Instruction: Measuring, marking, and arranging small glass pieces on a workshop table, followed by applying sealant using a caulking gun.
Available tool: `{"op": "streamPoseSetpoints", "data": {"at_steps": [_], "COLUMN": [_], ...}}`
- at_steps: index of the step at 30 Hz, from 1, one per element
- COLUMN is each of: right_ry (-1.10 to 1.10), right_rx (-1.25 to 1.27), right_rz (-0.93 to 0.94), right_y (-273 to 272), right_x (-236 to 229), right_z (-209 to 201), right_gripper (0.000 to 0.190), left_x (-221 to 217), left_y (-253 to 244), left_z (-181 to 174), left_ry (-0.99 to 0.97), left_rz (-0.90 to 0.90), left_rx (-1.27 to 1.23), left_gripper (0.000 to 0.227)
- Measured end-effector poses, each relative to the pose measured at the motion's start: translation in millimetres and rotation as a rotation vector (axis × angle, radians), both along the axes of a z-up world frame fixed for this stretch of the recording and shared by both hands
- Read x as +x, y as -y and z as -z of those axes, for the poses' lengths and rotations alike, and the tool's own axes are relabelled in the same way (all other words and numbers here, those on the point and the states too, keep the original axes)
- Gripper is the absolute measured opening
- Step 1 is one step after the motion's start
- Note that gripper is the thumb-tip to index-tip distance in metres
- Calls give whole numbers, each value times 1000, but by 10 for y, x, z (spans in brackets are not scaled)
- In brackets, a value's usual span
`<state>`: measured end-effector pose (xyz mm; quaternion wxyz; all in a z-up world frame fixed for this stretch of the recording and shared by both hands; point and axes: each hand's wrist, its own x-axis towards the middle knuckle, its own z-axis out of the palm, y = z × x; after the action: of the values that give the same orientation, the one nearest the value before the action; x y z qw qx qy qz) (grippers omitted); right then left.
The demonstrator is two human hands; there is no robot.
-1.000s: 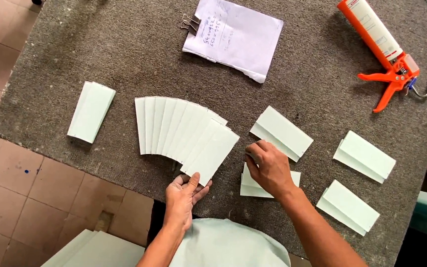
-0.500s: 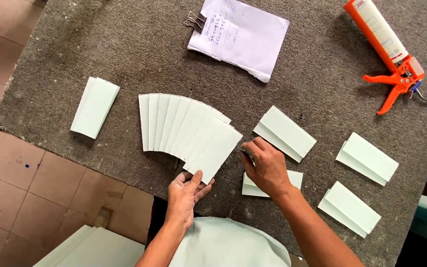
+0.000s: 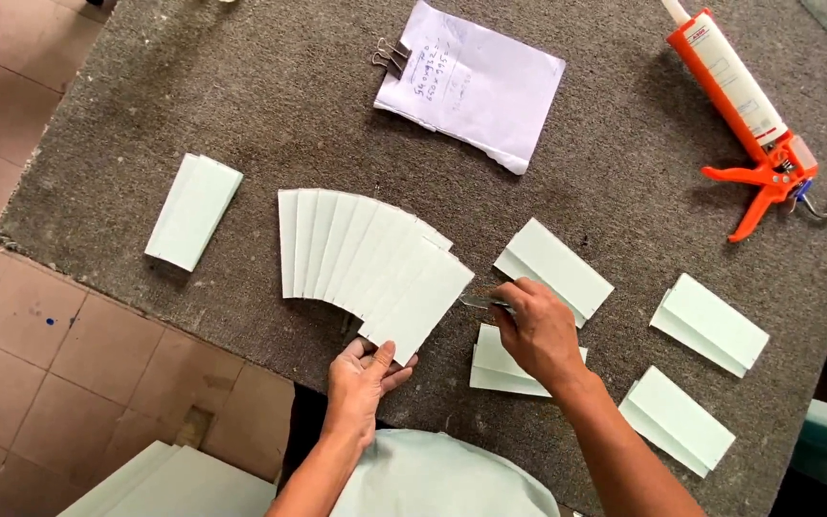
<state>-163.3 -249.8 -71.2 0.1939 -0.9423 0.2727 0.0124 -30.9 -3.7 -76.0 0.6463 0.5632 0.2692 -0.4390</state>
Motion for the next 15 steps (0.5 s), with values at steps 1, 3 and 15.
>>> {"op": "streamPoseSetpoints", "data": {"at_steps": [1,3,15], "right_ry": [35,69,49], "right_rx": [72,145,190], "right_rz": [47,93,181], "right_y": [13,38,94], "right_x": [-10,-27,-91], "right_z": [21,77,243], "right_gripper": [10,11,17], "left_x": [-26,-62,-89], "left_y": [-28,-75,15], "left_z": [82,199,53], "left_ry": [47,94,167], "left_rz": [15,28,68], "left_rx": [-17,-32,-84], "left_gripper": [21,20,15]}}
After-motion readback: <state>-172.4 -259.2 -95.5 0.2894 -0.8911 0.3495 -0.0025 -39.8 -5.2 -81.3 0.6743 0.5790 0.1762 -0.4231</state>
